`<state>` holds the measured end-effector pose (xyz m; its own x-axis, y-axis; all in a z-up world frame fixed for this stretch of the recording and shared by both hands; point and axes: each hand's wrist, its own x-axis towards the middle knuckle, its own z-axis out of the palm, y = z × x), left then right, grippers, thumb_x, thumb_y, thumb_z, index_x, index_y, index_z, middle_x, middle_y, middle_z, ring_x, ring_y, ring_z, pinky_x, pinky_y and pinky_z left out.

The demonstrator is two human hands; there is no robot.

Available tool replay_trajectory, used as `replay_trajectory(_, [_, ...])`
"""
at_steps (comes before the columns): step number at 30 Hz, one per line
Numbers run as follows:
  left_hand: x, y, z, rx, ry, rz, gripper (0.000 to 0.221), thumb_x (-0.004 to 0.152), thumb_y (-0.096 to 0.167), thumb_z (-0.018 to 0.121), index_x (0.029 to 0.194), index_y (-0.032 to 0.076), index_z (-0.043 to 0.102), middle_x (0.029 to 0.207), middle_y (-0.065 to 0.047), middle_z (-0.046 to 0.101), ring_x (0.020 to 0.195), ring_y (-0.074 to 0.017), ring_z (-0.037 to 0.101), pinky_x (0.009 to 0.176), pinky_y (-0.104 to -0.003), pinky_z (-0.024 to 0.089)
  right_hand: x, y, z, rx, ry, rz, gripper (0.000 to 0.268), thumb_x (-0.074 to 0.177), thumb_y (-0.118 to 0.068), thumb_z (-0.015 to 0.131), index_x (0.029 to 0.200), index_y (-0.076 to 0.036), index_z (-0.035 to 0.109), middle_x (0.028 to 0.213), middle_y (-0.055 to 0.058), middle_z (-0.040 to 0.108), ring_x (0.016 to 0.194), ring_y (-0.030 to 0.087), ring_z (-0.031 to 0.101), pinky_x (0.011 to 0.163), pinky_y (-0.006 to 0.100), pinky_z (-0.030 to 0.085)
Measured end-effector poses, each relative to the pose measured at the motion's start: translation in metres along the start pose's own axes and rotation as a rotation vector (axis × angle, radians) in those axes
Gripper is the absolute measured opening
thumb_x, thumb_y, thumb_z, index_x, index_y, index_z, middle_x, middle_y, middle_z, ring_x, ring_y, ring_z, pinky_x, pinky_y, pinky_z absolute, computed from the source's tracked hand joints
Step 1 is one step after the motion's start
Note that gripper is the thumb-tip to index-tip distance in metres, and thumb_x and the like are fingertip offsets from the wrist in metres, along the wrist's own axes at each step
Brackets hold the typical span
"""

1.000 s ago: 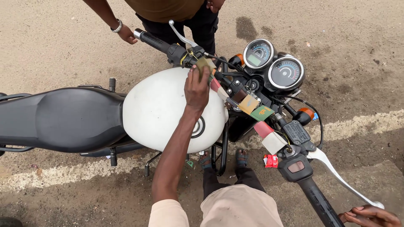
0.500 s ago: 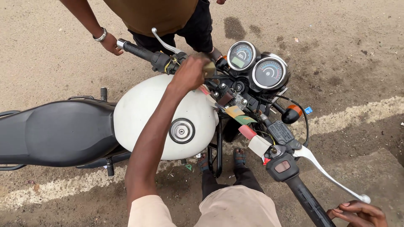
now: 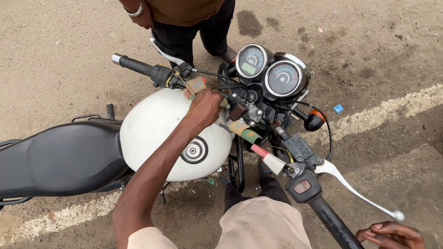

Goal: The recorder cleans the dashboard, indicators, and fuel tank of a motorcycle with a sponge.

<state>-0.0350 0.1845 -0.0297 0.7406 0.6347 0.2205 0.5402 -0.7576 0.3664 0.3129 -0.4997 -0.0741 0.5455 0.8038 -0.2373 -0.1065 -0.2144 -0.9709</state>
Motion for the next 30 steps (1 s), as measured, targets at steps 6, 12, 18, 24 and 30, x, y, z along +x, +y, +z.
replay_trajectory(6, [0.009, 0.004, -0.029, -0.156, -0.015, -0.024, 0.035, 0.072, -0.002, 0.077, 0.106, -0.001, 0.076, 0.094, -0.022, 0.065, 0.097, -0.0383, 0.063, 0.086, -0.050, 0.049, -0.002, 0.011, -0.020, 0.012, 0.011, 0.038, 0.018, 0.081, 0.016, 0.065, 0.097, 0.013, 0.071, 0.084, 0.031, 0.073, 0.085, 0.046, 0.081, 0.072, 0.057, 0.063])
replay_trajectory(12, [0.027, 0.019, -0.006, -0.200, -0.119, -0.068, 0.030, 0.066, -0.003, 0.080, 0.096, -0.002, 0.076, 0.103, -0.023, 0.068, 0.102, -0.0432, 0.065, 0.086, -0.052, 0.052, -0.001, 0.015, -0.032, -0.097, 0.003, 0.043, 0.016, 0.080, 0.016, 0.065, 0.095, 0.013, 0.071, 0.082, 0.030, 0.073, 0.083, 0.045, 0.082, 0.073, 0.056, 0.063])
replay_trajectory(18, [0.040, 0.011, -0.011, -0.447, -0.346, -0.300, 0.030, 0.073, 0.000, 0.081, 0.103, 0.004, 0.075, 0.102, -0.019, 0.074, 0.095, -0.0321, 0.076, 0.087, -0.042, 0.061, 0.008, 0.021, -0.044, -0.014, -0.083, 0.060, 0.018, 0.080, 0.013, 0.063, 0.098, 0.013, 0.069, 0.089, 0.030, 0.074, 0.088, 0.044, 0.081, 0.077, 0.054, 0.063])
replay_trajectory(24, [0.051, 0.013, -0.007, -0.081, -0.278, -0.112, 0.022, 0.080, 0.009, 0.083, 0.095, -0.004, 0.076, 0.101, -0.030, 0.070, 0.096, -0.0424, 0.070, 0.087, -0.050, 0.055, 0.004, 0.037, -0.059, -0.288, -0.017, 0.120, 0.016, 0.078, 0.018, 0.066, 0.093, 0.013, 0.067, 0.087, 0.031, 0.074, 0.087, 0.045, 0.082, 0.078, 0.054, 0.063])
replay_trajectory(30, [0.059, 0.020, -0.002, -0.342, -0.372, -0.348, 0.023, 0.077, 0.009, 0.075, 0.100, 0.006, 0.074, 0.096, -0.023, 0.074, 0.091, -0.0362, 0.073, 0.086, -0.049, 0.057, 0.003, 0.015, -0.025, 0.020, 0.003, 0.010, 0.018, 0.083, 0.017, 0.062, 0.098, 0.013, 0.071, 0.090, 0.032, 0.075, 0.090, 0.046, 0.080, 0.076, 0.057, 0.063])
